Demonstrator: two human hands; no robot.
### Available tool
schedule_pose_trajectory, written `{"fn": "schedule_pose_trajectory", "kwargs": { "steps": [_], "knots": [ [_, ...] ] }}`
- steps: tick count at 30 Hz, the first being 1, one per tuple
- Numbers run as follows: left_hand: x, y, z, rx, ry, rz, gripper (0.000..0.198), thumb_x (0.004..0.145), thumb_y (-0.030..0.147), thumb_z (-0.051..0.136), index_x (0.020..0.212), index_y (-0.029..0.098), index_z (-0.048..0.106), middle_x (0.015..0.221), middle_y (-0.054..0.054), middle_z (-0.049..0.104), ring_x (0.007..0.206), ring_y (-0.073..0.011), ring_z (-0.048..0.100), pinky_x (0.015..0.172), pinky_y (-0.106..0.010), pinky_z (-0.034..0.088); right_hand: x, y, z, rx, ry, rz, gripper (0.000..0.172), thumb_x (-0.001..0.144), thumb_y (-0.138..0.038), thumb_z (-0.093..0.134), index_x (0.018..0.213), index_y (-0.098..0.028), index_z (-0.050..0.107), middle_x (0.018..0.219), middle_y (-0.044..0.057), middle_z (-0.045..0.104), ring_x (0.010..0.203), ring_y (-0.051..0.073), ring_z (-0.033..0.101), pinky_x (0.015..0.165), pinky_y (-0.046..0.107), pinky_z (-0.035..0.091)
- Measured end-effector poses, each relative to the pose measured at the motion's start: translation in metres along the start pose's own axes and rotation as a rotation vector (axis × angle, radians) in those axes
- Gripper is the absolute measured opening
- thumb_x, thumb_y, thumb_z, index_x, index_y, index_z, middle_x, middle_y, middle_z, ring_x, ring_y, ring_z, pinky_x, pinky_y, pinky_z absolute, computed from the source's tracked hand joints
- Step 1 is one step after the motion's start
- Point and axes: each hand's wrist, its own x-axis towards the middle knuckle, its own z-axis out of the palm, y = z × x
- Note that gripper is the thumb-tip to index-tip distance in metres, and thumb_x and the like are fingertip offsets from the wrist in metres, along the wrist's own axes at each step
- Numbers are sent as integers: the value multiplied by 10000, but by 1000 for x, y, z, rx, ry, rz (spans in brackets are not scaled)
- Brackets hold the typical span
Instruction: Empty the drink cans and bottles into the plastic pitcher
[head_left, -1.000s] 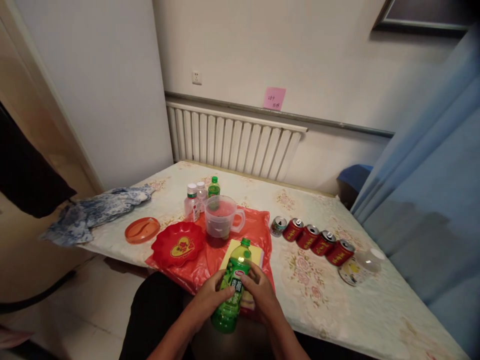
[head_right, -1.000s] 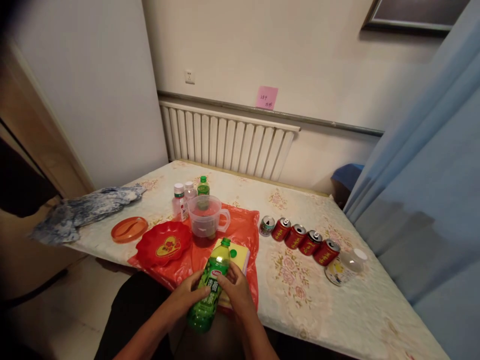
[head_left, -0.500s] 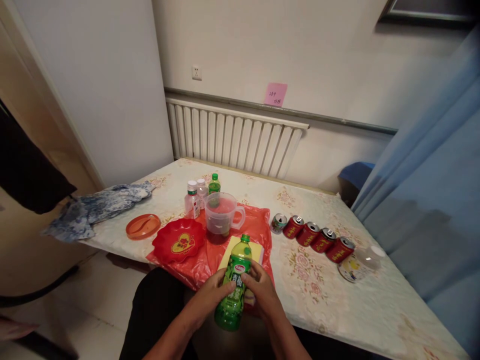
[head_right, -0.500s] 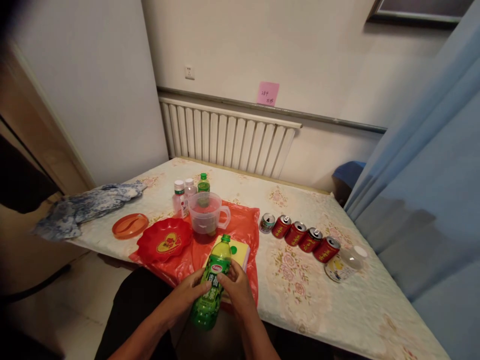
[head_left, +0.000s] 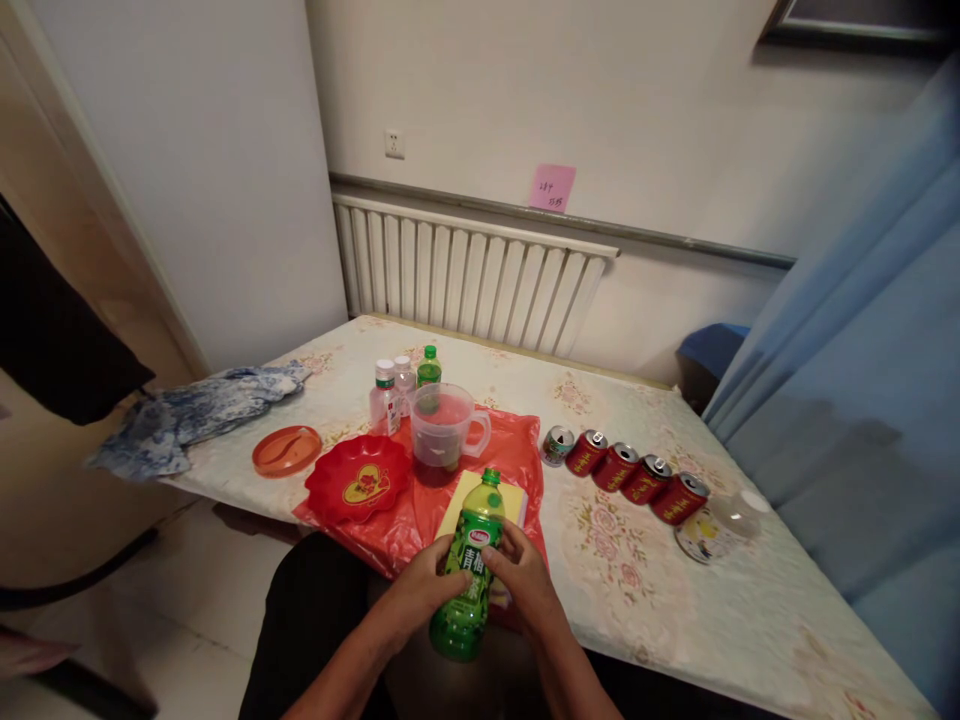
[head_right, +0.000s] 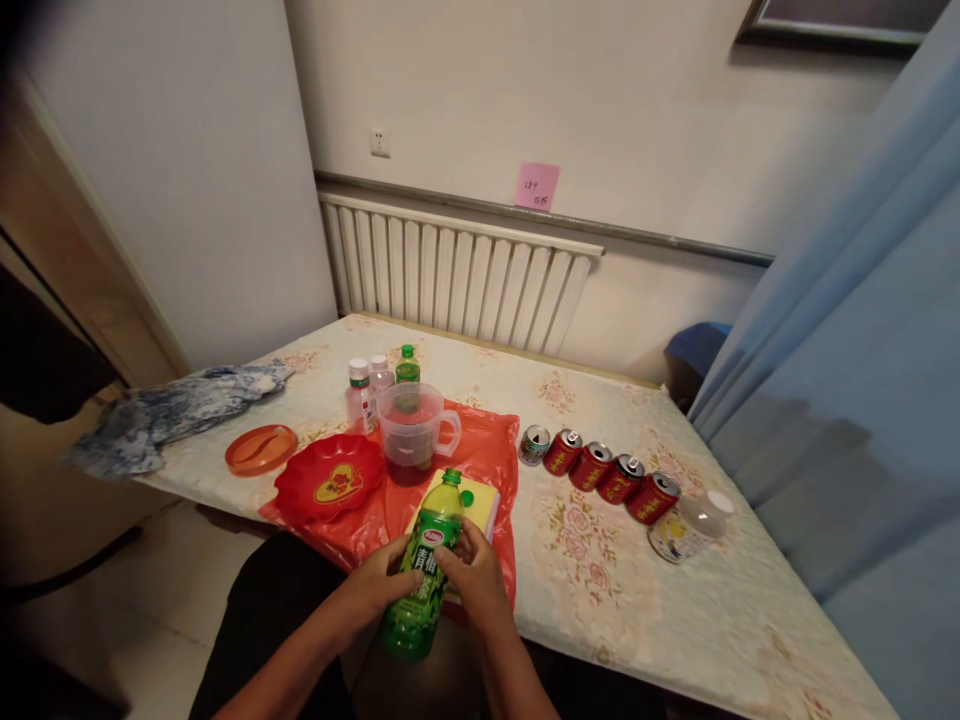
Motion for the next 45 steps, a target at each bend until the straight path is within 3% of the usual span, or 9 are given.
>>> {"fn": "schedule_pose_trajectory", "kwargs": {
  "steps": [12, 22, 35, 45],
  "knots": [
    [2, -4, -3, 23, 20, 46, 452, 689, 232, 667, 1124, 126, 600, 989, -55, 709, 905, -222, 640, 749, -292, 486, -2, -1, 2, 28, -39, 8, 646, 622, -378, 848, 1194, -206, 601, 1193, 106, 690, 1165, 307, 610, 1003, 457, 465],
    [-3, -1, -4, -167, -104, 2, 466, 794, 365, 687, 1193, 141, 599, 1125, -99, 695, 1007, -244, 653, 887, -351, 491, -3, 2, 0, 49, 22, 39, 668, 613, -386, 855, 1194, -191, 589, 1201, 112, 685, 1160, 303, 612, 999, 448, 465],
    [-5, 0, -5, -210, -121, -29, 510, 725, 299, 754, 1192, 160, 603, 1132, -92, 694, 1065, -257, 632, 899, -345, 477, -6, -1, 1, 32, 63, 46, 657, 598, -411, 861, 1169, -189, 622, 1132, 111, 714, 1119, 317, 631, 962, 463, 486],
    [-5, 1, -5, -112, -84, -16, 536, 678, 342, 783, 1147, 147, 613, 1091, -95, 699, 1048, -270, 630, 886, -355, 476, -5, 2, -2, 72, 29, 58, 732, 562, -333, 881, 1213, -200, 573, 1224, 108, 672, 1184, 308, 594, 997, 443, 461]
  ]
}}
